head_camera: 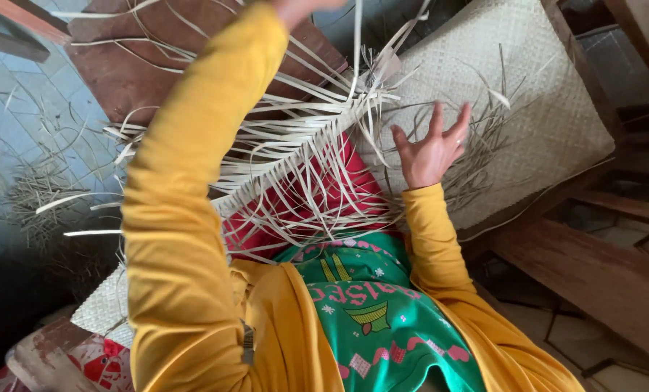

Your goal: Weaving long strips of dried plant material into a braided pattern by hand.

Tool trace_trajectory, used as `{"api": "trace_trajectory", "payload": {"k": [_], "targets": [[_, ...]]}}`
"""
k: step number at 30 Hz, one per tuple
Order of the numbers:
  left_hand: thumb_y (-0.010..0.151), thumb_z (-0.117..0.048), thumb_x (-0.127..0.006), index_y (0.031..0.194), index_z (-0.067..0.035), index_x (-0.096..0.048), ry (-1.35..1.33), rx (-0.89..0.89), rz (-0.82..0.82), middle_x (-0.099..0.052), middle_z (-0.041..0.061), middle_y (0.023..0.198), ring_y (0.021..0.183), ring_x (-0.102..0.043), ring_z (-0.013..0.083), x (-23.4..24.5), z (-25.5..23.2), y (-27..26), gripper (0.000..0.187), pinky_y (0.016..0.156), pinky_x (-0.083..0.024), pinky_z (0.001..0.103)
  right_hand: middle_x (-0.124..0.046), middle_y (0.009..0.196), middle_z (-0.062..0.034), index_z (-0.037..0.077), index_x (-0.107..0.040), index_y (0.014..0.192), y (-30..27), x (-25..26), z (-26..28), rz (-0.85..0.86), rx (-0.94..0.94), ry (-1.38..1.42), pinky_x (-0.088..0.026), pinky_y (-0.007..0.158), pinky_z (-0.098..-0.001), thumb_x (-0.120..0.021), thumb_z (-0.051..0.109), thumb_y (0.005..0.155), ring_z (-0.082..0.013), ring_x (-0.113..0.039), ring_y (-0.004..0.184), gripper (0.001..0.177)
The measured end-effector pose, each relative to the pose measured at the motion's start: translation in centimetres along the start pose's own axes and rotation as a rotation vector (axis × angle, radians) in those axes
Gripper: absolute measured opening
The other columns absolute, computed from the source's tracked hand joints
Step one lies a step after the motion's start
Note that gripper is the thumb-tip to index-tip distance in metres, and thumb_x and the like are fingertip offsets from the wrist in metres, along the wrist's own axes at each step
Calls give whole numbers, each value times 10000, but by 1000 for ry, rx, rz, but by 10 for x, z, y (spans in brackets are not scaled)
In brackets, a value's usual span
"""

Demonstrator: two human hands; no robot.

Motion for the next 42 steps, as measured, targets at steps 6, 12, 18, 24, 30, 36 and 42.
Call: {"api": "trace_trajectory", "payload": {"k": [6,12,18,24,30,36,42], "targets": [[748,15,-521,615,-187,-429,115,-207,11,-493,1,667,582,-489,200,-5,-52,-91,259,556,-382,408,-636,771,31,150,-628,968,27,31,45,-10,286,262,-446,684,-380,-900,238,813,-187,-611,707,324],[673,184,-477,616,-74,-288,241,-156,63,-486,132,768,644,-448,258,-35,-38,-95,325,558,-412,436,-682,1065,-92,105,-749,1169,57,0,66,340,402,459,-544,771,-356,-697,105,966,-204,-661,759,210],[889,33,-619,758,-49,-610,143,-225,-17,-644,131,936,878,-601,297,-67,-13,-73,154,818,-487,483,-701,1048,24,122,-692,1081,69,-20,71,571,330,765,-508,822,-222,-783,51,952,-85,-628,928,173],[671,21,-710,524,-173,-433,127,-233,-50,-528,-50,689,885,-590,232,-69,-16,-66,369,1000,-390,599,-648,971,15,94,-653,1032,72,-29,65,680,324,882,-503,802,-219,-747,-5,989,-82,-574,870,144],[715,-24,-826,533,-179,-469,45,-241,-123,-561,-85,753,1063,-581,226,-86,-10,-49,430,1091,-236,674,-674,978,15,97,-667,1037,69,-24,67,683,335,942,-513,817,-209,-739,-18,998,-70,-590,872,141],[697,-170,-903,686,-238,-740,165,-284,-131,-636,-84,835,885,-624,240,-70,-15,-56,176,902,-365,606,-660,1017,16,100,-667,1069,70,-26,65,685,356,942,-513,800,-197,-728,-67,980,-72,-587,885,199],[715,-32,-858,684,-200,-655,-166,-457,-113,-526,-52,820,967,-506,220,-103,4,-30,265,928,-372,370,-672,1008,5,111,-622,1020,69,-27,65,685,349,959,-488,804,-208,-711,-47,1000,-78,-590,907,182]]}}
Point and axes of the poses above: each hand's wrist, its own y-axis towards the middle knuckle, its own x-axis out of the back of the hand, z = x × y, the point moved 4 cm from there along y, towards the middle knuckle
